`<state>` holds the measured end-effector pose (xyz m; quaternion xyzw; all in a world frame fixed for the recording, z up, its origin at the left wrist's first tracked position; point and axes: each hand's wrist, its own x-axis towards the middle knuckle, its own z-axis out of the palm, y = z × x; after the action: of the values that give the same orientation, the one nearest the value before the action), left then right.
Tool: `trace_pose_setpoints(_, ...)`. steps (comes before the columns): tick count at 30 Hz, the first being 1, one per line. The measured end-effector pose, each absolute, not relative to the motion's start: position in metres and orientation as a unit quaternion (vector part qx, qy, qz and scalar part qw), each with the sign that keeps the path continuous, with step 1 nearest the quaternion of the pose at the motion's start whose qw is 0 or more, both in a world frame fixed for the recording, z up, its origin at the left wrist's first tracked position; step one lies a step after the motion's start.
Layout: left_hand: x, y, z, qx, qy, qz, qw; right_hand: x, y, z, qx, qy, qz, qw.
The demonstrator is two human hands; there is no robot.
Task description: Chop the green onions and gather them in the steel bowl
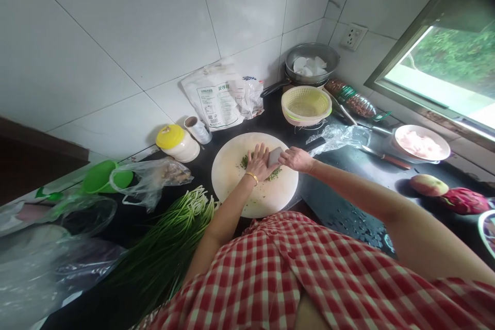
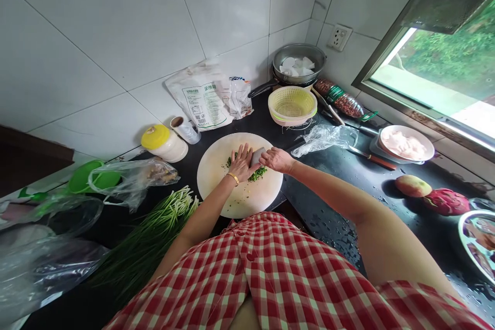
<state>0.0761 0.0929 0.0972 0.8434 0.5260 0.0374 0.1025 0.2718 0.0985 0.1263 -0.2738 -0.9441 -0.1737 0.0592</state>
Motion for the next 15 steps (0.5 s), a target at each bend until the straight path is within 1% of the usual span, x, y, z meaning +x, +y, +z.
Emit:
trace_pose_setpoints(4,0.054,0.096,0.086,0.831,0.544,0.044,0.106,0.293,0.102,0.139,-0.326,-0.929,-0.174,0.038)
trace_pose_setpoints(6,0.041,0.097,0.077,0.818,0.560,0.051,0.119,0.307,0.102,0.145,-0.359,-0.922,-0.146,0.024)
trace_pose_setpoints(8,0.031,0.097,0.071,0.798,0.584,0.076,0.128,0.316,0.099,0.148,-0.402,-0.910,-0.092,0.031)
trace_pose_setpoints(11,0.023,0.096,0.068,0.756,0.623,0.176,0.097,0.313,0.090,0.148,-0.513,-0.850,0.058,0.107)
trace_pose_setpoints(13,0.025,0.093,0.070,0.744,0.619,0.241,0.068,0.298,0.083,0.144,-0.598,-0.757,0.201,0.170)
trace_pose_setpoints(15,0.031,0.086,0.073,0.750,0.601,0.273,0.051,0.277,0.078,0.139,-0.653,-0.635,0.347,0.223)
